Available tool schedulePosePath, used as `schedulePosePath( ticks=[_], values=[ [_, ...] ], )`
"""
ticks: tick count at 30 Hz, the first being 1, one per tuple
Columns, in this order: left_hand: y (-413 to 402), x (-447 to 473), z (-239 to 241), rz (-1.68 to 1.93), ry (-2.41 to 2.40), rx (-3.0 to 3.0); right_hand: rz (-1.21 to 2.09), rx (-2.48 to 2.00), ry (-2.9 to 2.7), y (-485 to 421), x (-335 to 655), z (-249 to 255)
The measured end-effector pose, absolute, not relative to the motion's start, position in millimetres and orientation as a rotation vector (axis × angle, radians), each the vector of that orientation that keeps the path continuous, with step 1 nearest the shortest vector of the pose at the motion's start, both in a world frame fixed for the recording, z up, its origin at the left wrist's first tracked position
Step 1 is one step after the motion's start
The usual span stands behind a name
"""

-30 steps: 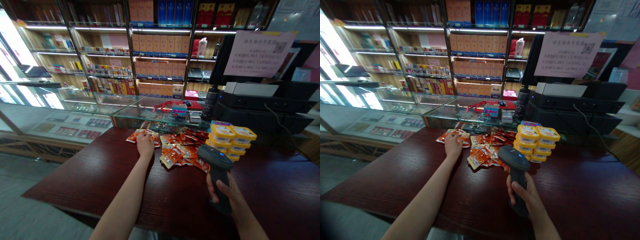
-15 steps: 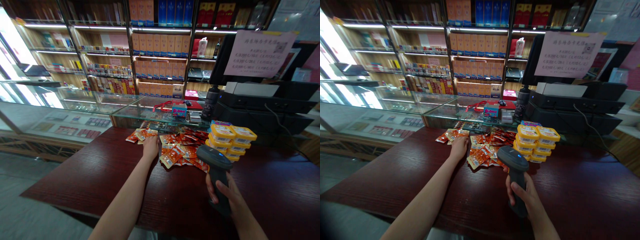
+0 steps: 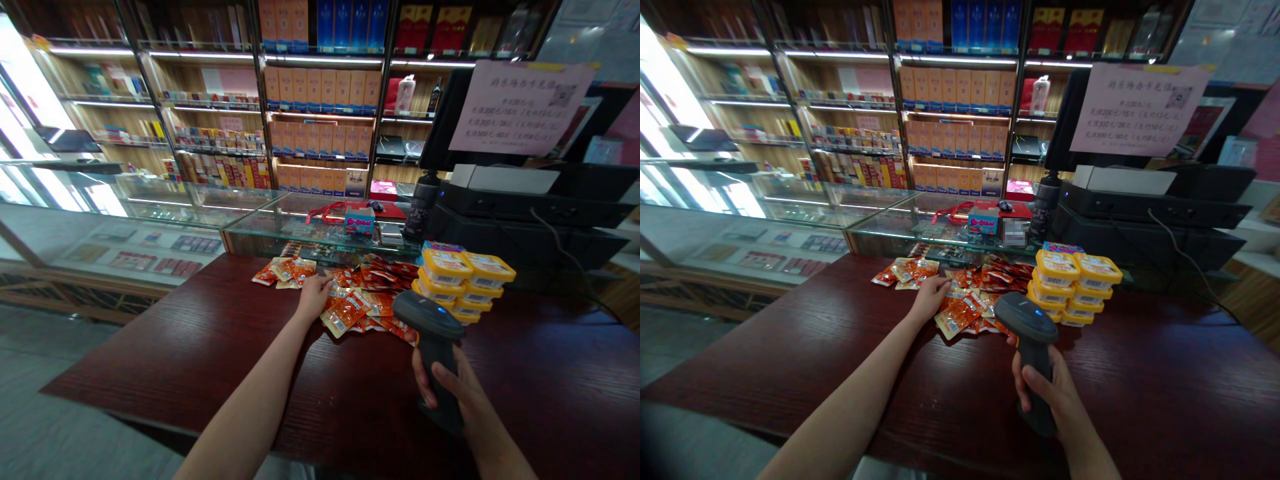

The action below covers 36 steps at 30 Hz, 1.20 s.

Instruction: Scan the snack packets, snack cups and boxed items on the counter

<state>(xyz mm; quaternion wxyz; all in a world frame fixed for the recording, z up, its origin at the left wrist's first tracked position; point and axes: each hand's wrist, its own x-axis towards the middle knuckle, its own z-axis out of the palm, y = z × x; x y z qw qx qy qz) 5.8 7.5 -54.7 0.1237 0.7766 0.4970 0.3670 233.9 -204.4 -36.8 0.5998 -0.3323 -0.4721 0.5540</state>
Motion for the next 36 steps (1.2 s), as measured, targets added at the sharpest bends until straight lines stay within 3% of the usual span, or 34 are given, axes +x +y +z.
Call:
schedulePosePath(
  ticks=[6,14,17,36],
  values=[
    [2.8,14.2,-53.7,1.04,1.507,2.289,1.258,-0.806,-1.096,-204.5,233.1,-38.0],
    [-16.4,10.5,-24.8,1.755,1.403,1.919,1.26,-0.8,-1.072,-206.2,231.0,-33.9],
    [-25.6,12.8,-13.9,1.873,1.364,1.85,1.268,-0.792,-1.075,-206.3,231.7,-34.0],
    [-45.2,45.3,-20.8,1.407,0.953,1.958,1.298,-0.842,-1.122,-202.6,235.4,-28.1]
  ],
)
